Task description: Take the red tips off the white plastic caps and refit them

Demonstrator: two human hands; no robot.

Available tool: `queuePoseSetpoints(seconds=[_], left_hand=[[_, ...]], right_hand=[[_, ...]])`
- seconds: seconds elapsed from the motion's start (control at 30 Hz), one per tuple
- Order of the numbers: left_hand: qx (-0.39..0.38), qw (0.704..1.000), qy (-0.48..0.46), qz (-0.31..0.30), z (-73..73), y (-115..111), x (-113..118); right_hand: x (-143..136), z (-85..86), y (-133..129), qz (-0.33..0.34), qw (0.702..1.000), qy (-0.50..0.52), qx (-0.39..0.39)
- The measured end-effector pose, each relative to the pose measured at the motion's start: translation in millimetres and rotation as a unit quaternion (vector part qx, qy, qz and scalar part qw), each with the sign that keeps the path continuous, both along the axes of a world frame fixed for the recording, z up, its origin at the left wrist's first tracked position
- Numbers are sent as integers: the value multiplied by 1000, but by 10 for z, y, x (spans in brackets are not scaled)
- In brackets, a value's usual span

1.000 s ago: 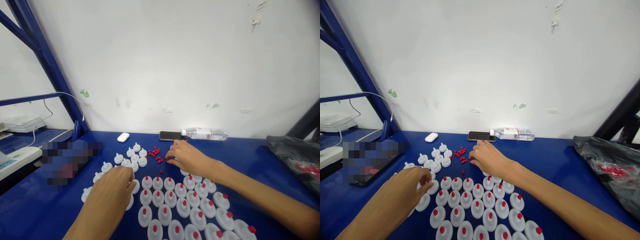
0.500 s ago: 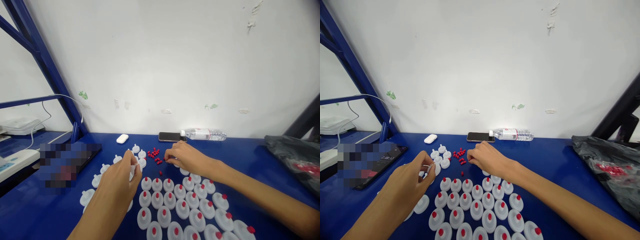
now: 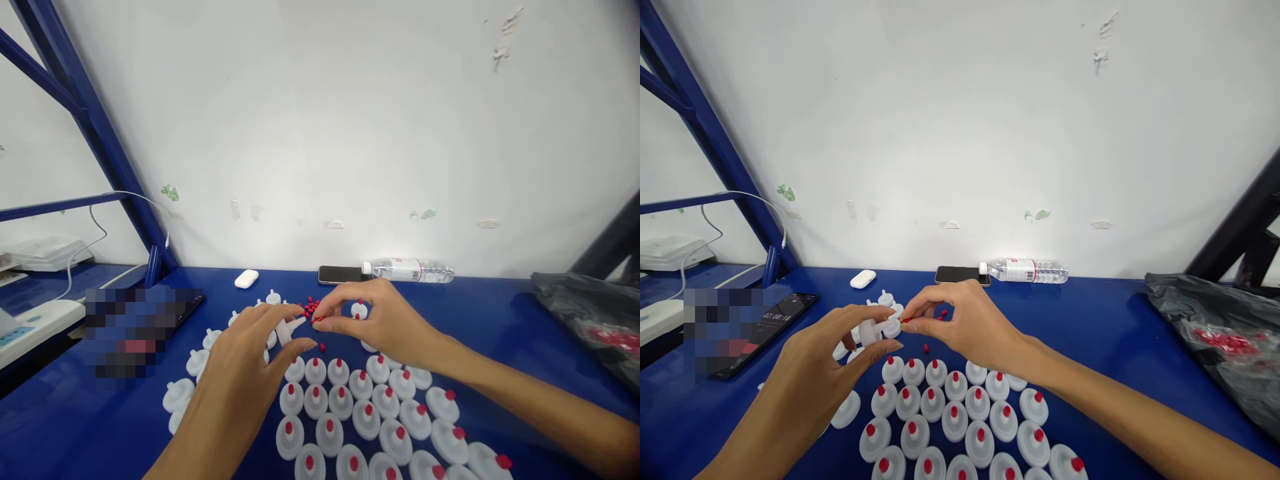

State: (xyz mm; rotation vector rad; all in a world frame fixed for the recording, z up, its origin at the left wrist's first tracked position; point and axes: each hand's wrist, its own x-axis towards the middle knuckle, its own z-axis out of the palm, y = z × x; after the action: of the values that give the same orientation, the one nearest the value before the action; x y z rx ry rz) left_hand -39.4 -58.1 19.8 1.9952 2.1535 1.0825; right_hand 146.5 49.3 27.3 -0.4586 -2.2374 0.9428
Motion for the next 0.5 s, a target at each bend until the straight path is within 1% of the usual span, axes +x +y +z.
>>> queuePoseSetpoints(seconds=[0.17, 0.23, 0.3, 0.37, 0.43, 0.5], left_hand=[[6, 999, -43, -21, 21, -18, 35], [14, 998, -55, -30, 20, -26, 43], [18, 995, -88, -31, 16, -30, 53], [16, 986, -163, -20, 14, -32, 64], [16, 966, -259, -6, 20, -32, 79], [11, 942, -336, 2, 34, -35, 97]], right_hand=[[-25, -36, -43, -9, 1000, 22, -4], [-28, -28, -51, -12, 1000, 18, -22], [-26, -6, -56, -16, 999, 16, -47], [-21, 21, -62, -15, 997, 21, -71], [-18, 39, -70, -6, 995, 29, -92], [-18, 43, -83, -2, 994, 41, -102]])
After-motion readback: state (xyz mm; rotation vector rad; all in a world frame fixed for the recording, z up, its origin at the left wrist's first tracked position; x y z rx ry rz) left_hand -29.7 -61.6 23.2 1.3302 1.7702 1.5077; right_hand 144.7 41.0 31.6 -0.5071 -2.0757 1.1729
